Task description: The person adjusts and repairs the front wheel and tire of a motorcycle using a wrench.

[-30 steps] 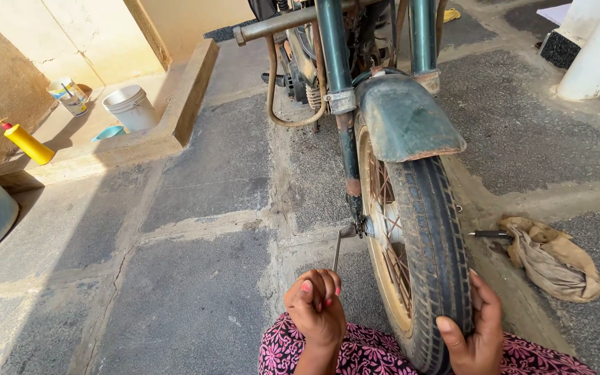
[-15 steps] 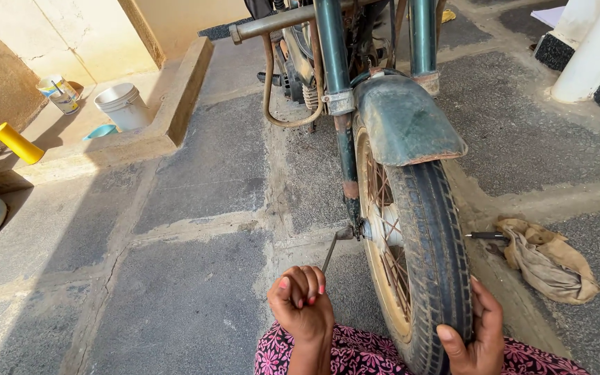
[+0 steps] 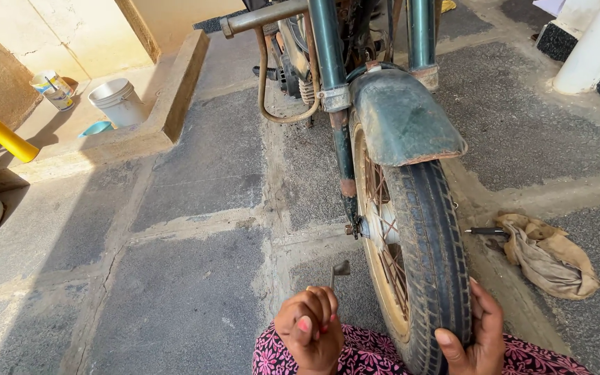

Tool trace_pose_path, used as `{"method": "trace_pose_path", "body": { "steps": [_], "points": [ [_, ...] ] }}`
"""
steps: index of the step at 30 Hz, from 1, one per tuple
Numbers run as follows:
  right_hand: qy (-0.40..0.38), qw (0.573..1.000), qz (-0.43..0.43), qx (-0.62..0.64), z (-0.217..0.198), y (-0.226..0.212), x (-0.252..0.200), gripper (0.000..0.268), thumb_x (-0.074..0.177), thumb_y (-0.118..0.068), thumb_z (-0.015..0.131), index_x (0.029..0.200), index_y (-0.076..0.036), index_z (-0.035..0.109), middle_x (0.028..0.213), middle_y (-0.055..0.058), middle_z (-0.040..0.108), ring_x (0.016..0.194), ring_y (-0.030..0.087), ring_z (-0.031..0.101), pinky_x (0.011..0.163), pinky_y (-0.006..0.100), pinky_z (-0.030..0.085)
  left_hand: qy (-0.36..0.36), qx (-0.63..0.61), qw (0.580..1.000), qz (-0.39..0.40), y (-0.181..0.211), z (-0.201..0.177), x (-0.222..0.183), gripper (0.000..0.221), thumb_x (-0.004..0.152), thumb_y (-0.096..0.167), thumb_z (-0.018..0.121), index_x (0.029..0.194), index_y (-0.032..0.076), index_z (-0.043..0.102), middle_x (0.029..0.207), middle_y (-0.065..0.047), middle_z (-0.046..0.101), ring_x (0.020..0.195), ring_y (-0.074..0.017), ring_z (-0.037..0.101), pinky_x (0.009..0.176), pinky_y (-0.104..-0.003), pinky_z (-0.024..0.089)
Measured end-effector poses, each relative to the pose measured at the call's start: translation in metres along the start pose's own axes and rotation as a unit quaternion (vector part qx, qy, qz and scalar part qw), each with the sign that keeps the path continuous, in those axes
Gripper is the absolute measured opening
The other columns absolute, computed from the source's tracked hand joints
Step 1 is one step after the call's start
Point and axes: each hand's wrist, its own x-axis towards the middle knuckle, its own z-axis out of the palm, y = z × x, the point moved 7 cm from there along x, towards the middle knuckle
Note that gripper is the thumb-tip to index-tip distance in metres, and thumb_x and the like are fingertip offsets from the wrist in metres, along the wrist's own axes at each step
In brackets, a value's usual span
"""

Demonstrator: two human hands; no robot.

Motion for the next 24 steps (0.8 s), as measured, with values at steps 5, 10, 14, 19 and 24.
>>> {"method": "trace_pose_path", "body": {
  "steps": [5, 10, 14, 19, 24],
  "points": [
    [-0.007, 1.0, -0.005, 0.011, 0.003, -0.003, 0.0, 0.091, 0.087, -0.029, 0.076, 0.157, 0.008, 0.03, 0.15, 0.028, 0.051, 0.137, 0.031, 0.054, 0.116, 0.045, 0.041, 0.024, -0.003, 1.0, 0.01, 0.01, -0.01, 0.013, 0.05, 0.097, 0.02, 0.063, 0.058, 0.009, 0.034, 0.054, -0.001, 0.035, 0.047, -0.0118, 0.033, 0.048, -0.03, 0.03],
    [-0.015, 1.0, -0.014, 0.016, 0.003, -0.003, 0.001, 0.09, 0.088, -0.028, 0.075, 0.157, 0.009, 0.03, 0.151, 0.028, 0.049, 0.139, 0.032, 0.053, 0.117, 0.045, 0.04, 0.022, 0.015, 0.998, 0.049, 0.009, -0.004, 0.041, 0.047, 0.097, 0.019, 0.058, 0.058, 0.01, 0.034, 0.055, -0.001, 0.035, 0.046, -0.0113, 0.032, 0.047, -0.029, 0.03],
    [-0.006, 1.0, 0.005, 0.008, 0.002, 0.0, 0.001, 0.091, 0.087, -0.028, 0.074, 0.157, 0.009, 0.029, 0.151, 0.029, 0.05, 0.137, 0.033, 0.054, 0.115, 0.045, 0.041, 0.039, 0.004, 0.998, 0.048, -0.013, -0.007, 0.072, 0.045, 0.098, 0.018, 0.055, 0.059, 0.011, 0.032, 0.056, -0.001, 0.034, 0.046, -0.0108, 0.032, 0.047, -0.029, 0.029],
    [-0.002, 1.0, -0.003, 0.002, 0.0, 0.001, 0.003, 0.09, 0.087, -0.028, 0.075, 0.156, 0.008, 0.031, 0.15, 0.029, 0.05, 0.138, 0.033, 0.054, 0.115, 0.045, 0.041, 0.069, -0.003, 0.997, 0.022, -0.036, -0.007, 0.098, 0.045, 0.098, 0.018, 0.053, 0.059, 0.01, 0.033, 0.055, -0.001, 0.033, 0.046, -0.0105, 0.031, 0.046, -0.028, 0.028],
    [-0.007, 1.0, -0.016, -0.001, -0.002, 0.006, 0.003, 0.089, 0.086, -0.029, 0.075, 0.155, 0.007, 0.032, 0.15, 0.029, 0.05, 0.139, 0.033, 0.053, 0.116, 0.045, 0.04, 0.068, -0.006, 0.998, -0.011, -0.048, 0.0, 0.112, 0.042, 0.097, 0.015, 0.051, 0.06, 0.01, 0.033, 0.056, 0.0, 0.032, 0.045, -0.0103, 0.03, 0.045, -0.028, 0.027]
  ]
}}
